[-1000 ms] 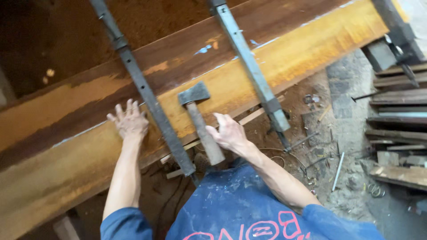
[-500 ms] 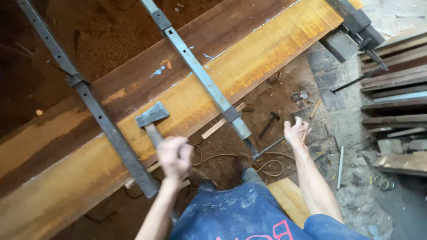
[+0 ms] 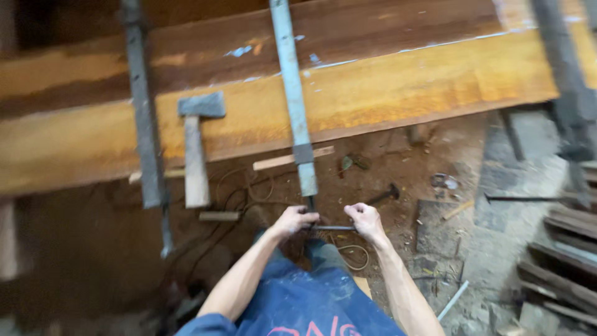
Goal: The person aligns two wooden boards with glue along the seam, then uses a hammer to tap the boards into alignment. They secure the boards with metal clamps, tightening the screws to hold the pieces together.
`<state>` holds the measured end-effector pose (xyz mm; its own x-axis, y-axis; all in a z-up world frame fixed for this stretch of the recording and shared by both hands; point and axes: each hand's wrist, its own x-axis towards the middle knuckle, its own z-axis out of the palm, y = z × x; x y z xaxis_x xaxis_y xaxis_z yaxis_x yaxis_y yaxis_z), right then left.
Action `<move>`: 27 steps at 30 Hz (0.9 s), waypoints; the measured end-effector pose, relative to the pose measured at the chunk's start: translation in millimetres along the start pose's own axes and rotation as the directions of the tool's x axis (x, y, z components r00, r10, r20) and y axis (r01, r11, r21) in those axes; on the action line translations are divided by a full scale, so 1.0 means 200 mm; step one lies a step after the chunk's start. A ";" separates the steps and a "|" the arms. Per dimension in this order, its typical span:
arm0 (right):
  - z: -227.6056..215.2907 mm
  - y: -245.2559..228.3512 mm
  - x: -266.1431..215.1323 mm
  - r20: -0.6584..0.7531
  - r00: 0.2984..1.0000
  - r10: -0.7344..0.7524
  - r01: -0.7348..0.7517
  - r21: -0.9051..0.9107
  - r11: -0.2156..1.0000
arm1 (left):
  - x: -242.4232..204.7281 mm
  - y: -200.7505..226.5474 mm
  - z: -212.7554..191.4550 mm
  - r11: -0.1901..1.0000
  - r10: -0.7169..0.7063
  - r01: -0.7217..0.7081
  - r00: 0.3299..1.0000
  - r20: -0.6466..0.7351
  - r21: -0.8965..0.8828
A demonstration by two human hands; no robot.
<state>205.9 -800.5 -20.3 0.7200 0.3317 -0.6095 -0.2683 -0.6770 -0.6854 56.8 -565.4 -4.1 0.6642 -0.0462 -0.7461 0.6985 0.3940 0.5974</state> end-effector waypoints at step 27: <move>0.97 0.27 0.44 0.815 0.567 0.121 -0.631 0.334 0.700 | 0.09 0.13 0.44 0.838 -0.301 0.067 0.884 -0.356 -0.542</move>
<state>130.8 -680.1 -187.6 -0.1463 0.6412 -0.7533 -0.8560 -0.4638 -0.2285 109.4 -637.3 24.3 0.2822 0.1676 -0.9446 0.4856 0.8242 0.2913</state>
